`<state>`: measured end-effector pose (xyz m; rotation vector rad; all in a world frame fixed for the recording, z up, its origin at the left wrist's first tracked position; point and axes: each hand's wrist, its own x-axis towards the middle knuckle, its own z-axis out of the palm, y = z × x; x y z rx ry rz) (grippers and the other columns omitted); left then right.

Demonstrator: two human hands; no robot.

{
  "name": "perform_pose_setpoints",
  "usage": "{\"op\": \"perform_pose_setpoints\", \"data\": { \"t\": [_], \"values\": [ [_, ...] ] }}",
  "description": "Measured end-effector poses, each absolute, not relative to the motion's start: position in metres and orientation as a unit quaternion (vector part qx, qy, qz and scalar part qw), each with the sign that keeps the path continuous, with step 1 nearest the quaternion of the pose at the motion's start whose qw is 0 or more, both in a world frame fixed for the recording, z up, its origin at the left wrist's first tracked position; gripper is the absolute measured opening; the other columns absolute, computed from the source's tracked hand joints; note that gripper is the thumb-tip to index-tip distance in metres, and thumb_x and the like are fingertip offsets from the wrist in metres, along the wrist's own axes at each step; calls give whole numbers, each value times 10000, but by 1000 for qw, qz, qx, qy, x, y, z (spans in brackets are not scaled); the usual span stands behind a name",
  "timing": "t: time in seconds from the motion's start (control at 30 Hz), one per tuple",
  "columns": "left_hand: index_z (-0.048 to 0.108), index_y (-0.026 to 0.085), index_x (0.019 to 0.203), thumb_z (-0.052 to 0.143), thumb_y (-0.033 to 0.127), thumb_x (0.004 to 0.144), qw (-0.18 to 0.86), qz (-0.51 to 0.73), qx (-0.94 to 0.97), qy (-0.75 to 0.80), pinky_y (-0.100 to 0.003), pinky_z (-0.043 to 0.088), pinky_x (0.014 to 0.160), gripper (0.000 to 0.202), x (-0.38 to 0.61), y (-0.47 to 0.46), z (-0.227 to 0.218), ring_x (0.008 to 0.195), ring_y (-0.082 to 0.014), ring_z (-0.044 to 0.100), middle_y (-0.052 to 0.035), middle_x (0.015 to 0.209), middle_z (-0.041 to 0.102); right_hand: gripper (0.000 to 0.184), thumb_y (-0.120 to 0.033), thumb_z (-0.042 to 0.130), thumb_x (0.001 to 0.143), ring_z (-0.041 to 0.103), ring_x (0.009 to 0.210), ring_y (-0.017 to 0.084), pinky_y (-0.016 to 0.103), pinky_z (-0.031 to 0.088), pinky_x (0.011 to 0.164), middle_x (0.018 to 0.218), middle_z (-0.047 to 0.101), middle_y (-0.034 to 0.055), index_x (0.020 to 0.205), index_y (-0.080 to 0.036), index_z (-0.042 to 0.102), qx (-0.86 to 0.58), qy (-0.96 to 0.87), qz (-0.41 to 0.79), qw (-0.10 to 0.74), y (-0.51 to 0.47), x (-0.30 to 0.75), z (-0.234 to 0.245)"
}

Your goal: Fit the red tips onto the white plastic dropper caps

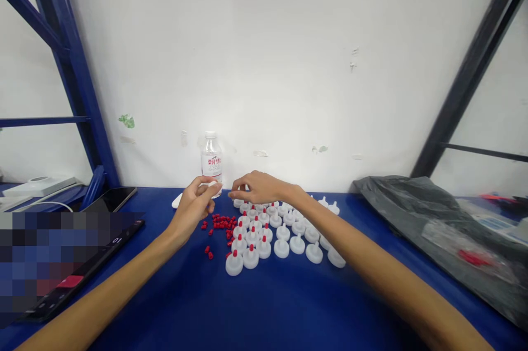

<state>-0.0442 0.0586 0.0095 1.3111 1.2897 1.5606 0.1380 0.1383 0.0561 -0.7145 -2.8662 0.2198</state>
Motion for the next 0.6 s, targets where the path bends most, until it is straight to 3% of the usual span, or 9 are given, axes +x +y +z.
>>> {"op": "perform_pose_setpoints", "data": {
  "t": [0.13,0.27,0.4,0.6],
  "values": [
    [578,201,1039,733,509,743,346,570,559,493,-154,268,379,455,-41,56,10,463,-66,426,43,695,574,327,-423,459,995,511,634,109,244,345,624,771,633,5,951,-163,653,-180,-957,168,154,134,143,64],
    [579,207,1069,703,517,787,334,545,592,491,-162,298,375,437,-41,56,8,473,-73,469,5,792,631,329,-371,402,1004,475,612,99,239,333,615,712,579,-12,849,-162,603,-155,-959,171,166,131,141,67],
    [579,188,1112,602,579,841,346,538,587,496,-180,327,356,476,-41,57,8,487,-98,555,-40,896,650,389,-401,348,1004,448,606,105,247,313,605,692,567,-8,793,-174,583,-247,-960,49,122,138,147,73],
    [582,177,1062,606,491,826,367,555,561,492,-188,343,346,394,-44,59,6,478,-98,567,-39,913,649,343,-329,435,931,600,745,224,310,346,659,757,670,111,729,-158,654,-425,-900,-77,59,173,178,67]
  ]
}}
